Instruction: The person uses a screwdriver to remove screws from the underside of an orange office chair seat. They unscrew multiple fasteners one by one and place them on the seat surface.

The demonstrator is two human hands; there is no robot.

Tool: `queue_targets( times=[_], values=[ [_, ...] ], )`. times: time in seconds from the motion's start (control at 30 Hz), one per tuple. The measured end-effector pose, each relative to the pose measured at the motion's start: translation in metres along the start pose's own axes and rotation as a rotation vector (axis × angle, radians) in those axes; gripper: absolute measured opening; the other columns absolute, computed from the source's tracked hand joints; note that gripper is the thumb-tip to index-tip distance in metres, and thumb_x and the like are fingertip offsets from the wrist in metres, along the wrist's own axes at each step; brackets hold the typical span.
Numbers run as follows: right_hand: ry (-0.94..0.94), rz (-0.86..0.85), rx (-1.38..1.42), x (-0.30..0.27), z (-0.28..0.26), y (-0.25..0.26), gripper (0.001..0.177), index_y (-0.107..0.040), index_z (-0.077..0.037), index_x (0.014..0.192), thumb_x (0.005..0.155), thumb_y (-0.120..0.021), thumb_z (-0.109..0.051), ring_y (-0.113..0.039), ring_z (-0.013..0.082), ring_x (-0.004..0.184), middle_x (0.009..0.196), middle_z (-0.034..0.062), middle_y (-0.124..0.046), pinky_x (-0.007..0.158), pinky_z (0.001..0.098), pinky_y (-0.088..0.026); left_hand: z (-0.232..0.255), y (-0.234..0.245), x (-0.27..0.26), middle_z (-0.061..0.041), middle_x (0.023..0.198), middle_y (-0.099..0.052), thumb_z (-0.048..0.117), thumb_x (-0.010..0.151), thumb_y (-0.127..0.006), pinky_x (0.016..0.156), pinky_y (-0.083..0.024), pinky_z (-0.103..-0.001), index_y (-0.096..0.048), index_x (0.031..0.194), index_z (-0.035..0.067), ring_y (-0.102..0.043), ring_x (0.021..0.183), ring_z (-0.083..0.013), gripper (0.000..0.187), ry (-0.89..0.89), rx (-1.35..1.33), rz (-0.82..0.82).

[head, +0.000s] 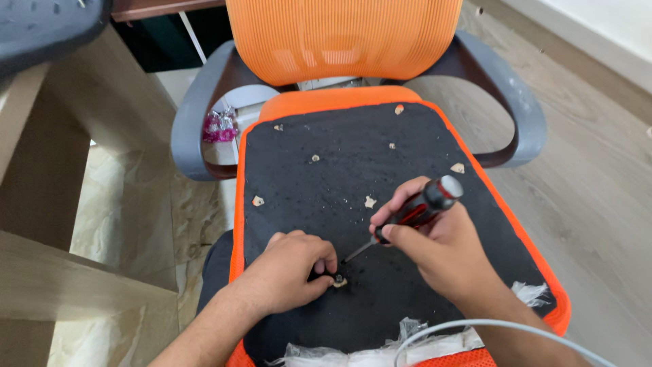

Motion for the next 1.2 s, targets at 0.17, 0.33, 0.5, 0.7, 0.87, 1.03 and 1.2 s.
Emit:
queue_targets(
  times=[0.17,0.33,0.5,0.7,0.87,1.03,1.2],
  values=[
    [0.031,0.03,0.067,-0.009,0.009,0.009,0.03,-0.053,-0.003,0.105,0.081,-0.062,0.012,-0.072,0.0229,0.094,0.099,0.0158,-0.07,0.083,0.0389,-0.062,-0.004,0.003,0.002,0.001,0.078,-0.068,0.019,0.072,-0.078,0.085,-0.044,-0.04,-0.07,0.094,0.017,-0.065,0.088,-0.0219,0.023,0.018,-0.036,-0.056],
    [0.065,0.023,0.072,-0.011,0.013,0.011,0.03,-0.052,-0.003,0.106,0.081,-0.061,0.011,-0.071,0.023,0.094,0.098,0.0164,-0.068,0.083,0.0396,-0.061,-0.002,0.003,0.002,0.002,0.077,-0.067,0.018,0.07,-0.078,0.082,-0.044,-0.04,-0.07,0.091,0.016,-0.065,0.086,-0.0218,0.022,-0.013,-0.045,-0.019],
    [0.071,0.009,0.062,-0.006,0.014,0.011,0.028,-0.052,-0.003,0.104,0.08,-0.062,0.009,-0.072,0.0229,0.093,0.096,0.0169,-0.069,0.083,0.0394,-0.061,-0.003,-0.003,-0.001,0.002,0.075,-0.067,0.017,0.069,-0.078,0.081,-0.043,-0.039,-0.069,0.084,0.015,-0.065,0.085,-0.0208,0.017,-0.065,-0.051,0.062],
    [0.08,-0.006,0.055,-0.01,0.015,0.007,0.028,-0.053,-0.003,0.105,0.081,-0.063,0.008,-0.071,0.0225,0.092,0.095,0.0173,-0.07,0.082,0.0379,-0.059,-0.004,-0.012,-0.007,0.002,0.073,-0.064,0.018,0.071,-0.077,0.08,-0.041,-0.04,-0.069,0.077,0.015,-0.062,0.083,-0.0217,0.01,-0.102,-0.033,0.174],
    [0.064,0.079,0.057,-0.012,0.018,0.005,0.03,-0.054,-0.002,0.106,0.08,-0.061,0.01,-0.073,0.0235,0.089,0.094,0.0172,-0.069,0.079,0.0378,-0.062,-0.002,-0.016,-0.011,0.002,0.074,-0.063,0.017,0.073,-0.076,0.082,-0.04,-0.039,-0.071,0.081,0.016,-0.062,0.084,-0.0201,0.01,-0.101,-0.035,0.231],
    [-0.027,0.324,0.144,-0.008,0.023,0.005,0.027,-0.053,-0.003,0.107,0.084,-0.058,0.009,-0.075,0.0262,0.081,0.092,0.0169,-0.07,0.068,0.0379,-0.061,0.0,-0.018,-0.014,0.004,0.072,-0.063,0.018,0.075,-0.076,0.082,-0.04,-0.037,-0.076,0.083,0.018,-0.06,0.082,-0.0182,0.008,-0.113,-0.006,0.25],
    [0.044,0.252,0.162,-0.009,0.024,0.003,0.027,-0.054,-0.003,0.109,0.084,-0.059,0.009,-0.075,0.0246,0.082,0.093,0.0157,-0.07,0.071,0.036,-0.062,0.002,-0.02,-0.014,0.005,0.072,-0.063,0.018,0.075,-0.076,0.081,-0.04,-0.037,-0.074,0.08,0.017,-0.06,0.081,-0.0171,0.006,-0.12,0.009,0.279]
  ],
)
Point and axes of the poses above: each hand's wrist, its own x-axis towards the middle knuckle, its own y-axis out of the back of the hand, z = x × y, the point moved 1 cm from there along x, towards the middle knuckle
